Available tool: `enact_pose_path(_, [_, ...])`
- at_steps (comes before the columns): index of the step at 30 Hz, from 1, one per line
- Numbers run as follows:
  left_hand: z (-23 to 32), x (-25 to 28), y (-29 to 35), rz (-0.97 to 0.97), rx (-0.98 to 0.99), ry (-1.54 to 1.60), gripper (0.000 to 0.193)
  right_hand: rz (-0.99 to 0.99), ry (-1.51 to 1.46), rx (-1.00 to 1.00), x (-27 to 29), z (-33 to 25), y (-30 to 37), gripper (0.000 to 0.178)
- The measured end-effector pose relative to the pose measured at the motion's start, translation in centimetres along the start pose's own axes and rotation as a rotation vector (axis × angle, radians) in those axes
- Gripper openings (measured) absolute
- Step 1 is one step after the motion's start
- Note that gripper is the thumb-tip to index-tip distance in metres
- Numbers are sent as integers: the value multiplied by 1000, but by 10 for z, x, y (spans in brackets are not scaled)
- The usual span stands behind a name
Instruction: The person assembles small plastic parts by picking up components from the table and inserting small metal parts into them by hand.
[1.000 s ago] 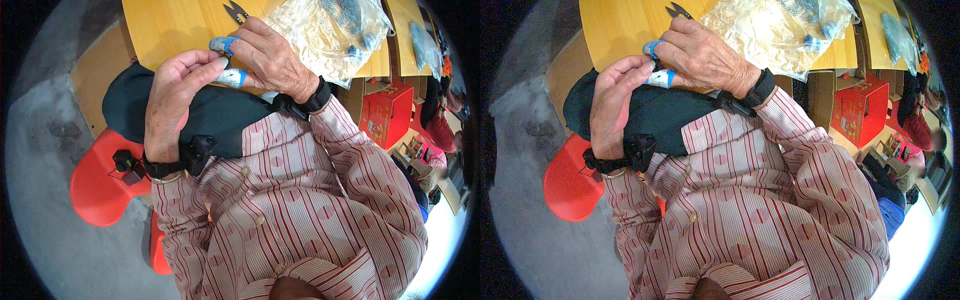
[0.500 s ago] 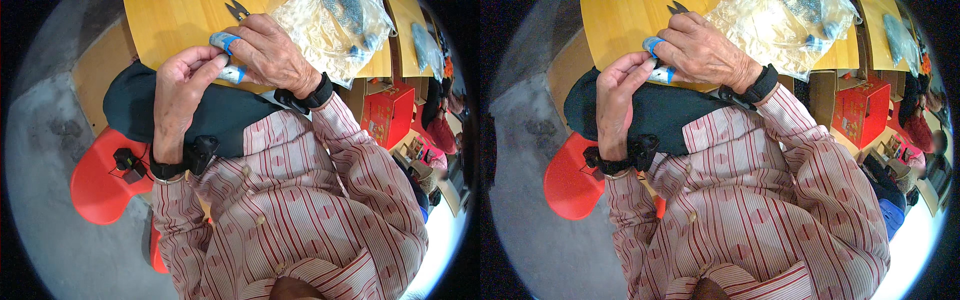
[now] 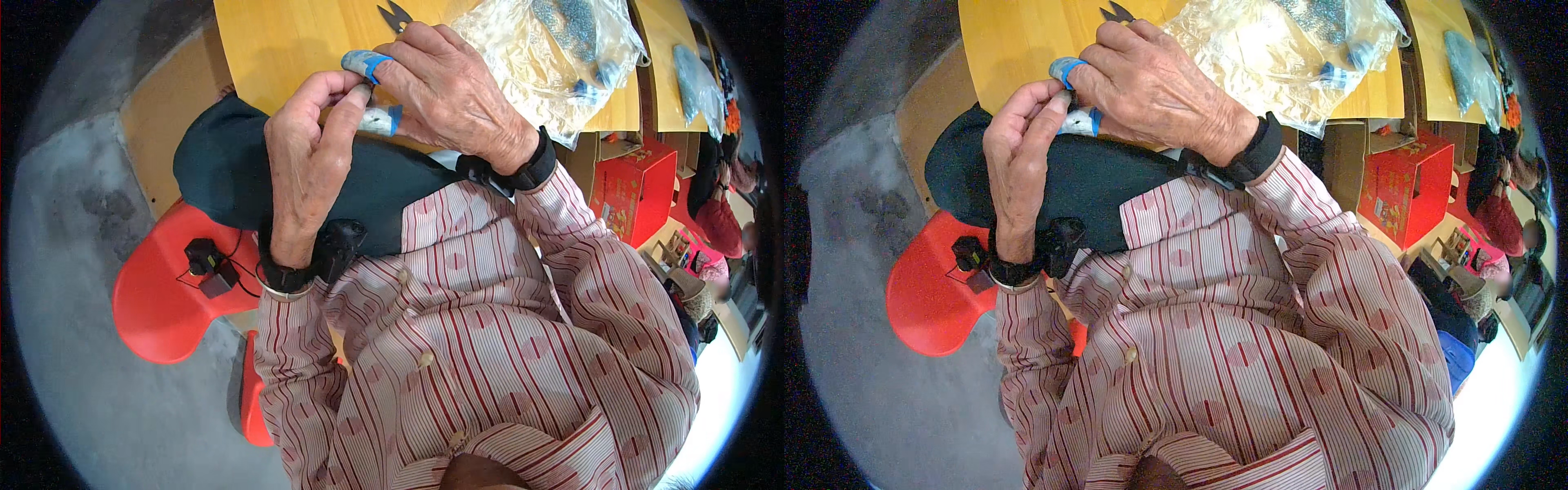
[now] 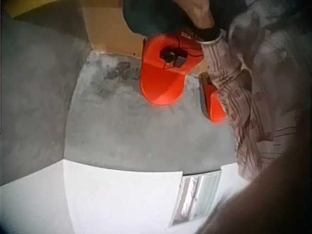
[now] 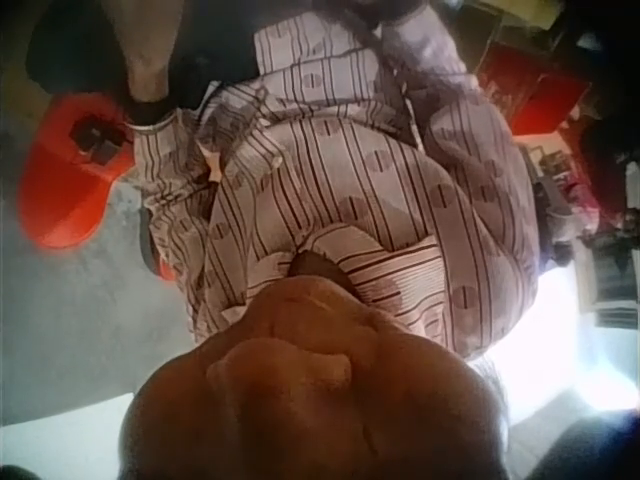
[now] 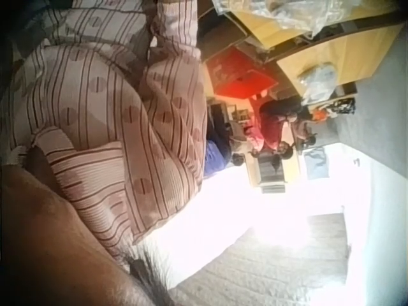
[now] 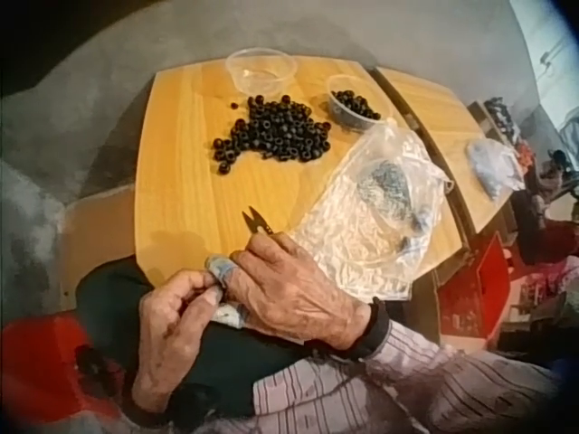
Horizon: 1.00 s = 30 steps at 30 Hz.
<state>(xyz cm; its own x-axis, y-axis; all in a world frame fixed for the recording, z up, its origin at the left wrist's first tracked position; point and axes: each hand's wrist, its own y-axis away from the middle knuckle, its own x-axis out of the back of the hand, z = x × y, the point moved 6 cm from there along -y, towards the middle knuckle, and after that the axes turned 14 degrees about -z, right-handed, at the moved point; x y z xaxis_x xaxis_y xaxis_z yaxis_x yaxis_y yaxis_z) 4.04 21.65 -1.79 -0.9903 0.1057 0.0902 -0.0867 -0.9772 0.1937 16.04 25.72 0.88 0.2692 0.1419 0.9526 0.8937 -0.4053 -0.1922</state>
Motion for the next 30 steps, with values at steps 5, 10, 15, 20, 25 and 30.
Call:
enact_pose_path(5, [-7,1,1,13,-23,71,21,1,-210,-50,1,9,3,44])
enact_pose_path(10, [-4,1,0,-7,-24,69,22,21,-913,-357,-8,33,24,32])
enact_pose_path(15, [-4,-1,0,-3,-29,28,23,63,-1146,-363,-9,30,17,35])
enact_pose_path(20, [-8,-1,1,-22,-1,10,24,40,-1011,-355,-6,26,11,25])
enact_pose_path(25, [-7,-1,1,-34,0,-30,24,79,-1013,-323,-9,27,12,24])
enact_pose_path(30, [-9,-3,-1,-85,-11,67,23,171,-1014,-211,-9,29,11,23])
